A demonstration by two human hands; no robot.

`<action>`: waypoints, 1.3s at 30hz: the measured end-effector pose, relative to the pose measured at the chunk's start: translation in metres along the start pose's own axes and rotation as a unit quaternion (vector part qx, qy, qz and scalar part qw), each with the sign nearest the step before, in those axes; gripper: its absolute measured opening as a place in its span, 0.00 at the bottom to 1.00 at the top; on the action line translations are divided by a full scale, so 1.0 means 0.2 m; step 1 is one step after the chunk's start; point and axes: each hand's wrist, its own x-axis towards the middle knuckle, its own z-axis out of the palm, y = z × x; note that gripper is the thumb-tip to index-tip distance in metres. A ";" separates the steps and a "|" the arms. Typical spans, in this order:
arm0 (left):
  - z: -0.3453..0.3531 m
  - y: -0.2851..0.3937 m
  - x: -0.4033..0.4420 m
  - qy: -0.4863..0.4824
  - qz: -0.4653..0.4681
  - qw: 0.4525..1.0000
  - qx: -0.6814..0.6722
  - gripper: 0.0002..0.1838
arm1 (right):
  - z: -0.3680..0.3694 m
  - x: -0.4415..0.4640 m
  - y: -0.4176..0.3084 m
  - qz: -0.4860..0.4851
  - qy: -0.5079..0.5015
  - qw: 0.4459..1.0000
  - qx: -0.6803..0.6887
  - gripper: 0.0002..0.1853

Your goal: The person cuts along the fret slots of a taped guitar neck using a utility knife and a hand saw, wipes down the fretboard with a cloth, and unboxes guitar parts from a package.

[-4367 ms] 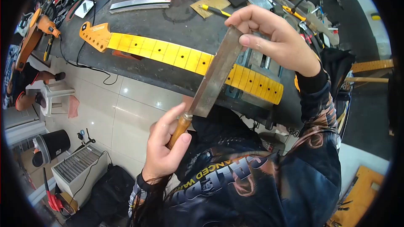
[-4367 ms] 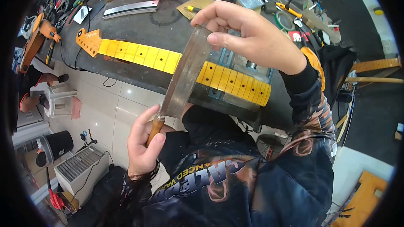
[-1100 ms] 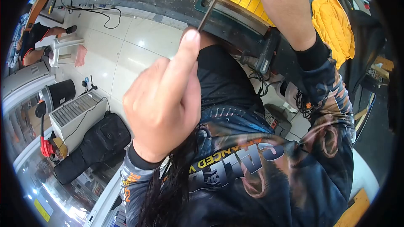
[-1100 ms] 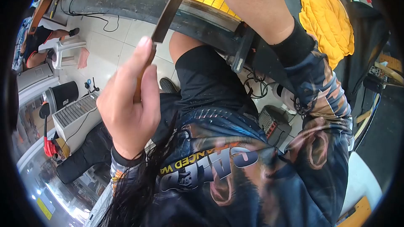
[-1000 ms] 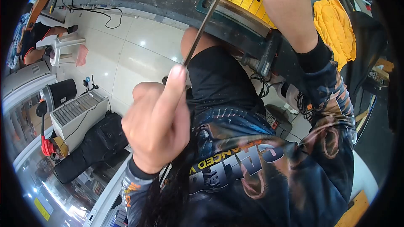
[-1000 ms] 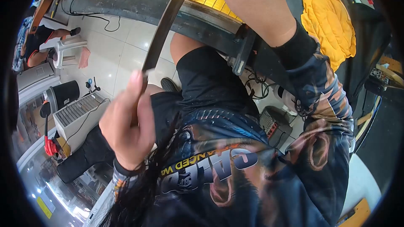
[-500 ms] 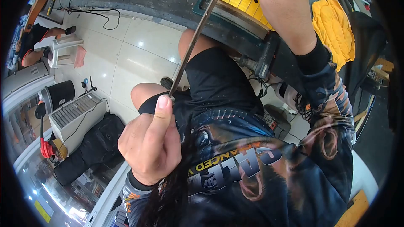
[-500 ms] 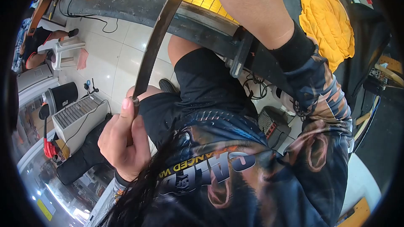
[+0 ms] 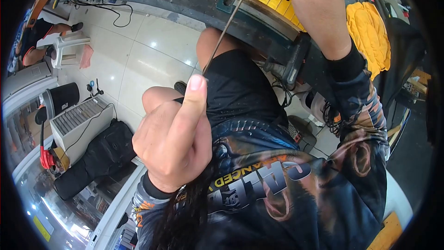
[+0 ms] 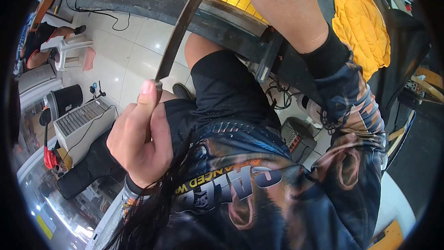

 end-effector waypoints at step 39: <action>-0.06 -0.12 -0.09 0.005 0.012 0.999 -0.036 0.32 | 0.01 -0.01 0.02 -0.039 -0.054 0.996 0.068 0.28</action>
